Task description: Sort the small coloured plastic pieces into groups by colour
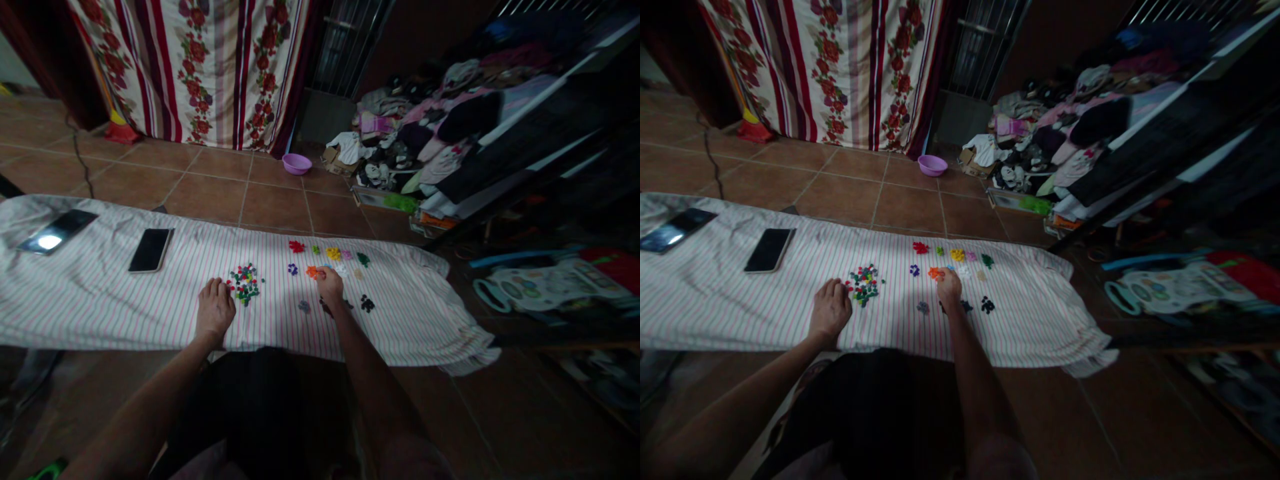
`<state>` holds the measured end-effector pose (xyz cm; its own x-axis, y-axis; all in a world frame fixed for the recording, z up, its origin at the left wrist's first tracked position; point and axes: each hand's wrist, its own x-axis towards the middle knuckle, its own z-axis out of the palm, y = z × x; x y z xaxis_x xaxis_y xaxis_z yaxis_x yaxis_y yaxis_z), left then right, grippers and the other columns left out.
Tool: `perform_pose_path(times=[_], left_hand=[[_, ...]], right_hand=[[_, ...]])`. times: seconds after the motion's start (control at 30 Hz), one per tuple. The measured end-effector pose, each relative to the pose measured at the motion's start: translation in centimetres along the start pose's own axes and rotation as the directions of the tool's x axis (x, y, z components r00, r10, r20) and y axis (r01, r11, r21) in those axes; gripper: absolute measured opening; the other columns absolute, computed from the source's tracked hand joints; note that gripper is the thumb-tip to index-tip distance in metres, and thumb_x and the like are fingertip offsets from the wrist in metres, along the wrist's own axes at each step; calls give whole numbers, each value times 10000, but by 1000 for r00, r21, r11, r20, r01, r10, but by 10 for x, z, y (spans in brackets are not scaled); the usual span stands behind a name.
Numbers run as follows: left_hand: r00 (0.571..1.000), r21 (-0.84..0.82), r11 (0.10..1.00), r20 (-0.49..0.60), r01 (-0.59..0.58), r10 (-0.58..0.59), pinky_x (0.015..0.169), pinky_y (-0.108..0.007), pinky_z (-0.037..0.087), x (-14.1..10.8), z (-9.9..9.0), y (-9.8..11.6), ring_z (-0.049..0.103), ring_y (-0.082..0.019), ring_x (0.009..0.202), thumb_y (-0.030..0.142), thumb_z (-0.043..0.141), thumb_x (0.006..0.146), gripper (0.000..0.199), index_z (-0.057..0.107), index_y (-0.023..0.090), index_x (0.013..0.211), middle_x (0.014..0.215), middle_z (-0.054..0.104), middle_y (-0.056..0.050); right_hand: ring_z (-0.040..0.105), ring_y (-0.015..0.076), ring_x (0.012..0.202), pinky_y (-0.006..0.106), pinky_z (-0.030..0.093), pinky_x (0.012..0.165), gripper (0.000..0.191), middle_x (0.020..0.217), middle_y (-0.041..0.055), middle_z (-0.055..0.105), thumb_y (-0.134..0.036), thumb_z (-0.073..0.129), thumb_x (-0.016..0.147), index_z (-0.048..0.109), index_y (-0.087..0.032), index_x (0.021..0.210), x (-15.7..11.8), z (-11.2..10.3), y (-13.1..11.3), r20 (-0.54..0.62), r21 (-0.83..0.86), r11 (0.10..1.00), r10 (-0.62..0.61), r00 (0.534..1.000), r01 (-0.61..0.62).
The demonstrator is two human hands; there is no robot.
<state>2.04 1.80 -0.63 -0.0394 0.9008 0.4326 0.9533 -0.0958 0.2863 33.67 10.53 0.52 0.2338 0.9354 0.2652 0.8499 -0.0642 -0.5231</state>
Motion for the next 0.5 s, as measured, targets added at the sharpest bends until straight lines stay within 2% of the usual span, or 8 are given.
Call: perform_pose_path(times=[0.13, 0.33, 0.5], left_hand=[[1000, -24, 1000, 14, 9, -8, 995, -502, 385, 0, 0, 0, 453, -317, 1229, 186, 390, 848, 237, 550, 130, 1014, 1207, 566, -196], [1000, -32, 999, 11, 15, -15, 995, -505, 384, 1, 1, 0, 447, -318, 1229, 184, 392, 844, 242, 555, 128, 1016, 1209, 563, -203], [1000, -8, 1000, 21, 12, -12, 999, -479, 385, 0, 1, 0, 456, -313, 1212, 187, 388, 850, 236, 550, 129, 1011, 1206, 560, -189]], right_hand=[[605, 190, 796, 300, 469, 794, 308, 831, 52, 697, -141, 422, 703, 699, -194, 826, 0, 3, 2, -30, 27, 1000, -14, 999, 15], [609, 197, 811, 317, 478, 818, 298, 834, 58, 700, -159, 425, 697, 694, -185, 821, -1, -3, 3, -16, 100, 995, -6, 1000, 8], [617, 212, 858, 339, 482, 845, 307, 890, 90, 698, -182, 417, 737, 695, -162, 864, -9, -11, -11, -71, 164, 985, -40, 997, 51]])
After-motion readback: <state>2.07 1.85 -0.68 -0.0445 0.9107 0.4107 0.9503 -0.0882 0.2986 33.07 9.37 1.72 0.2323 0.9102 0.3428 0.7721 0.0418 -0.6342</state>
